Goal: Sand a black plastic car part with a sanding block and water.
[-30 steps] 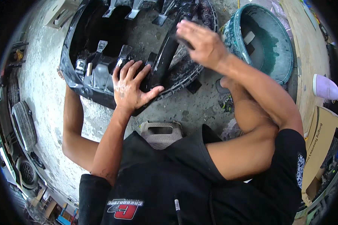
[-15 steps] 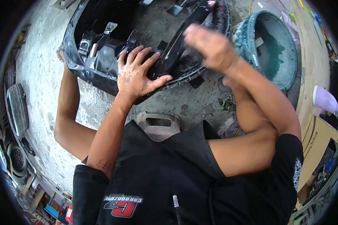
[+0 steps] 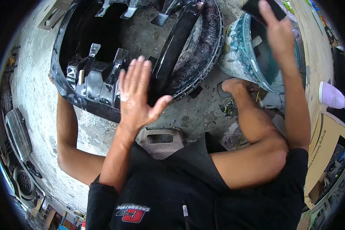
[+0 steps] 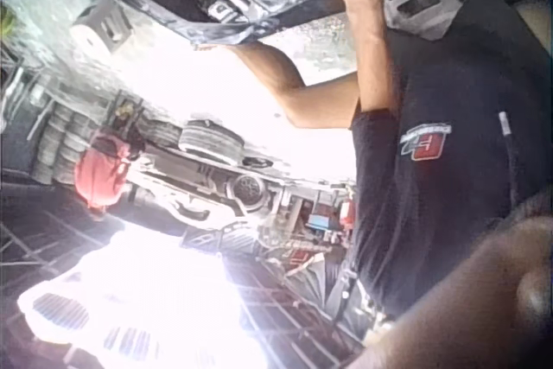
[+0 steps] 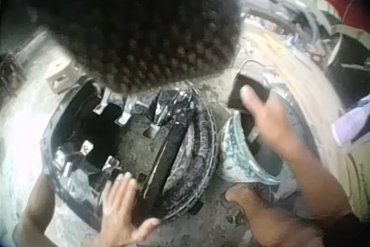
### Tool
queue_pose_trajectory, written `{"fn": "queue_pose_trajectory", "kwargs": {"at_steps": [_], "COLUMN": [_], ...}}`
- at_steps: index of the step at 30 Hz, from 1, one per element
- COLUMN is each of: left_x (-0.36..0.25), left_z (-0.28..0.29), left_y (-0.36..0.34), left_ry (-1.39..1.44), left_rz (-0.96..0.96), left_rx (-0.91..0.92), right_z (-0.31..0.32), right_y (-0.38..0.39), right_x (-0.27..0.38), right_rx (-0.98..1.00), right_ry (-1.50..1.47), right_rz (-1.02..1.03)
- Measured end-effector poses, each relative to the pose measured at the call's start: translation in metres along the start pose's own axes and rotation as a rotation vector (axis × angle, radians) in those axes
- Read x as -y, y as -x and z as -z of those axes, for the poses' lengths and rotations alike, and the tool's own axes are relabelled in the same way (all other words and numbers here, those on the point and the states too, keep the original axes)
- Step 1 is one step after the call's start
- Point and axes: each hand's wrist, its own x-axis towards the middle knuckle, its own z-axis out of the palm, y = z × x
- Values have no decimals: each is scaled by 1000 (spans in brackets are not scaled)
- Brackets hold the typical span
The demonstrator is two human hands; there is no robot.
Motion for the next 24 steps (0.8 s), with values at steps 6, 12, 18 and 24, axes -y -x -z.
{"fn": "queue_pose_trajectory", "kwargs": {"at_steps": [6,12,18,24], "left_x": [-30,-28,26,97], "left_z": [-50,-71,-25,39], "left_y": [-96,-209,-269,-151], "left_ry": [-190,-327,-49,69], "left_rz": [-186,-370,62,73], "left_rx": [29,169,400,-21], "right_z": [12,-28,-46,-50], "right_y": [-71,-47,-14,-14], "right_x": [-102,-173,-197,-216], "right_rx": [676,1002,1199,995], "right_ry": [-515,-232,253,-455], "right_rz": [-547,-866,-757,-835]}}
